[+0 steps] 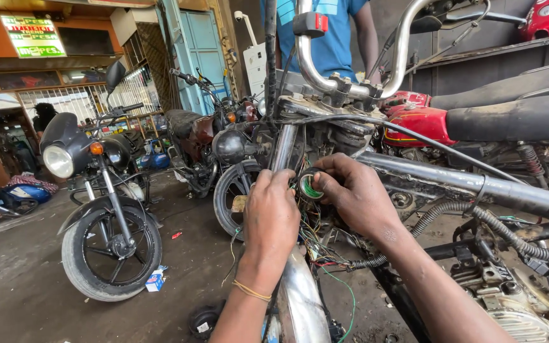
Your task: Repairing motorcycle electrical harness by twisting wires together and insulating them with electrical tape
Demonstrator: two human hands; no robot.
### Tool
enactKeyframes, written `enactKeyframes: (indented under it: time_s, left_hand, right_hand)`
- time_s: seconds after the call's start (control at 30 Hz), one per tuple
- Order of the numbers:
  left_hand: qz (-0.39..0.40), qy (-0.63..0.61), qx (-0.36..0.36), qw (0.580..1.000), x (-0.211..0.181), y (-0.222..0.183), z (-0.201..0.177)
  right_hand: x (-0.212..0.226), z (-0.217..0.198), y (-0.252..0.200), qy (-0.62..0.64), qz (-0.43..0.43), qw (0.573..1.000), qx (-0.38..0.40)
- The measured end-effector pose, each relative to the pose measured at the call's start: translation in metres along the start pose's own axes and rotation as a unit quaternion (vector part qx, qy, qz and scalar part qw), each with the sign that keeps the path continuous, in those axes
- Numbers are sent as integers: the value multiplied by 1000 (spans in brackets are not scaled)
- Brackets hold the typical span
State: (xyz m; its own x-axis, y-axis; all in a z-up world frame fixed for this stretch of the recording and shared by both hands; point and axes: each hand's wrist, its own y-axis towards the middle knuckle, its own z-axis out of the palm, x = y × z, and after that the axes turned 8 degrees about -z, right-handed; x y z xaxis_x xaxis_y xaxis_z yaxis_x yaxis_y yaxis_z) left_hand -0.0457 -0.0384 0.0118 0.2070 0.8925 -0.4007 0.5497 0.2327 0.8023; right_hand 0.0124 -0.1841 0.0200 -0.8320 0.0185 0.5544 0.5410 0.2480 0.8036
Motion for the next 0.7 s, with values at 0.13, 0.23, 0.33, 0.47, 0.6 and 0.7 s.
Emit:
enactKeyframes:
  time_s: [0.13, 0.23, 0.33, 0.47, 0.6, 0.7]
  left_hand:
    - [5, 9, 3, 1000, 5, -1, 3]
    - [-1, 11, 1, 1000, 6, 2, 6]
    - [2, 19, -4, 1000, 11, 5, 9]
    - [-25, 22, 19, 999, 16, 8, 9]
    - [-66, -89, 57, 992, 19, 16, 6]
    - [-149, -125, 78, 978, 8, 15, -8]
  right_hand:
    - [-3, 1, 0, -1, 2, 1000, 1]
    - [-4, 0, 2, 2, 3, 1000, 8]
    - [-1, -3, 1, -3, 8, 1000, 28]
    - [4, -3, -6, 10, 30, 997, 73]
    - [-1, -1, -9, 19, 36, 993, 107]
    - [-9, 1, -7, 9, 37, 991, 130]
